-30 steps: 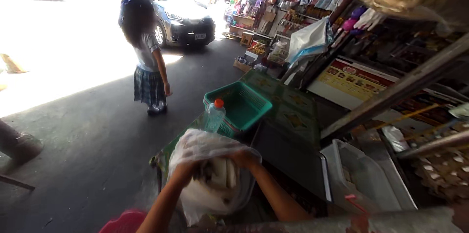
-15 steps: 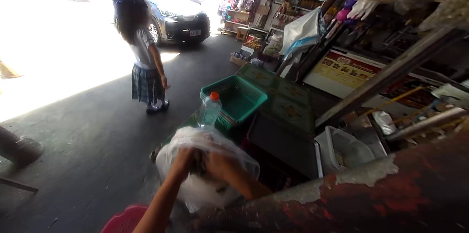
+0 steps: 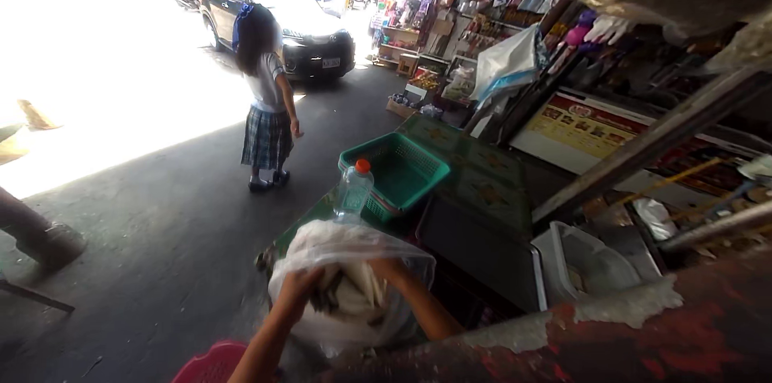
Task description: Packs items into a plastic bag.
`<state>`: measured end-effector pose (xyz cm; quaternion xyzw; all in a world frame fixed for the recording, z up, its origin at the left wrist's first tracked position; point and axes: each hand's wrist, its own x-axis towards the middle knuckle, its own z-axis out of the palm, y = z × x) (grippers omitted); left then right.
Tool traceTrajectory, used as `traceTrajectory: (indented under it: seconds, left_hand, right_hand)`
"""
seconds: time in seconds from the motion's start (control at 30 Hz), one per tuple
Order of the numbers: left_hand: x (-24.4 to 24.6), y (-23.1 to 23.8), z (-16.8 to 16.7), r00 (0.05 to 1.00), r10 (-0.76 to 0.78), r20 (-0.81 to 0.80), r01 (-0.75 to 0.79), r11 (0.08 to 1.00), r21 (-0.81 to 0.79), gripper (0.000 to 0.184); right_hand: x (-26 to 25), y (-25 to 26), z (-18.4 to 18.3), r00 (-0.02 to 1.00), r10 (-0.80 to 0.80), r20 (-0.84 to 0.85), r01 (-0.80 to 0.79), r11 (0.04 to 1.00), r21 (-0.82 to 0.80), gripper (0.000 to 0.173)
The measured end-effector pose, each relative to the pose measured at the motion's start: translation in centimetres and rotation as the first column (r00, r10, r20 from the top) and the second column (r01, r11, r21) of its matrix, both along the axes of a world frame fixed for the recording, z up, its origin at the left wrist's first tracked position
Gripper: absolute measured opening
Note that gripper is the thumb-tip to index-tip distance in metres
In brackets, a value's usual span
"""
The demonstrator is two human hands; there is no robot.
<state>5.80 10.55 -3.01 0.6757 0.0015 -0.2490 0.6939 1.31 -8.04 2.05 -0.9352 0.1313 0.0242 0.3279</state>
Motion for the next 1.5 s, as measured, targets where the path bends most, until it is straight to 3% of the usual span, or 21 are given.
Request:
traceTrajectory:
  seconds: [0.1,0.23,0.37,0.43,0.5,0.53,0.57,0.63,0.73,0.87,0.9,0.93,0.97,1.0,1.13,1.23,1.5]
  left_hand:
    - [-0.2,0.5,-0.7,0.999,0.025,-0.03,-0.025,1.0,0.006,0.017]
    - [-0.6,1.0,-1.5,1.0,0.03,-0.003,-0.03,0.989,-0.145,0.027]
    - [-0.3,1.3,-2.1,0.998,0.033,-0.054,-0.034,0.999,-0.026,0.022]
    - [-1.1,1.0,-2.6,0.994,0.113,0.01,-0.113,0.993,-0.023,0.043]
    - [-2.5,0.2,-3.1,0.986,0.164,-0.009,-0.164,0.983,-0.087,0.098]
    - [-3.0,-0.2,-3.4,0.98,0.195,-0.049,-0.2,0.971,-0.133,0.112]
    - [-3.3,-0.5,-3.7,0.973,0.217,-0.077,-0.227,0.96,-0.164,0.113]
    - [-3.3,-1.0,-4.2,0.968,0.236,-0.087,-0.249,0.95,-0.188,0.101]
    - [-2.6,-1.5,-3.9,0.97,0.243,-0.03,-0.244,0.953,-0.182,0.094]
    - [-2.0,-1.9,-2.3,0.977,0.212,0.009,-0.208,0.967,-0.144,0.086]
    - [-2.0,-1.9,-2.1,0.979,0.201,0.018,-0.197,0.971,-0.139,0.081]
    - [-1.9,-2.0,-2.1,0.982,0.186,0.029,-0.181,0.975,-0.132,0.077]
    - [-1.9,-2.0,-2.1,0.984,0.172,0.044,-0.166,0.979,-0.12,0.074]
    - [-1.9,-2.0,-2.1,0.986,0.152,0.061,-0.145,0.983,-0.11,0.073]
    - [-2.1,-1.6,-2.2,0.992,0.075,0.103,-0.069,0.996,-0.063,0.067]
    - [-2.3,-0.8,-2.1,0.998,0.046,0.045,-0.043,0.997,-0.068,0.059]
    - [-3.0,0.1,-3.9,0.999,0.035,-0.037,-0.037,0.997,-0.064,0.022]
  right_hand:
    - [0.1,-0.2,-0.4,0.999,-0.04,-0.028,0.04,0.999,-0.02,0.044]
    - [0.5,-0.9,-1.3,0.983,-0.17,-0.069,0.178,0.974,0.137,0.043]
    - [1.0,0.4,-0.7,0.996,-0.01,-0.094,0.015,0.998,0.053,0.046]
    - [1.0,1.8,-0.5,0.999,0.036,-0.033,-0.035,0.999,0.025,0.051]
    - [1.0,2.8,-0.4,0.999,0.016,0.03,-0.017,0.999,0.037,0.054]
    - [0.8,3.3,-0.5,0.998,0.022,0.06,-0.023,0.999,0.022,0.053]
    - [0.6,3.7,-0.8,0.994,0.036,0.108,-0.035,0.999,-0.013,0.051]
    - [-0.2,4.3,-1.2,0.987,0.083,0.138,-0.07,0.993,-0.096,0.051]
    - [-0.7,4.6,0.8,0.966,0.208,-0.154,-0.233,0.958,-0.167,0.053]
    - [-2.2,4.3,0.9,0.924,0.273,-0.268,-0.342,0.902,-0.263,0.071]
    - [-2.9,4.1,0.2,0.954,0.238,-0.181,-0.284,0.91,-0.302,0.069]
    - [-3.5,3.7,-1.1,0.976,0.216,0.02,-0.193,0.91,-0.367,0.059]
    - [-3.8,3.2,-2.6,0.934,0.223,0.279,-0.086,0.898,-0.431,0.044]
    - [-3.8,2.5,-3.4,0.882,0.219,0.417,-0.017,0.899,-0.438,0.035]
    - [-3.8,0.3,-2.9,0.901,0.048,0.432,0.065,0.968,-0.244,0.039]
    - [-2.8,-0.7,-1.9,0.961,-0.054,0.271,0.074,0.995,-0.063,0.045]
    - [-0.5,-3.0,-2.4,0.967,-0.146,0.21,0.098,0.97,0.221,0.038]
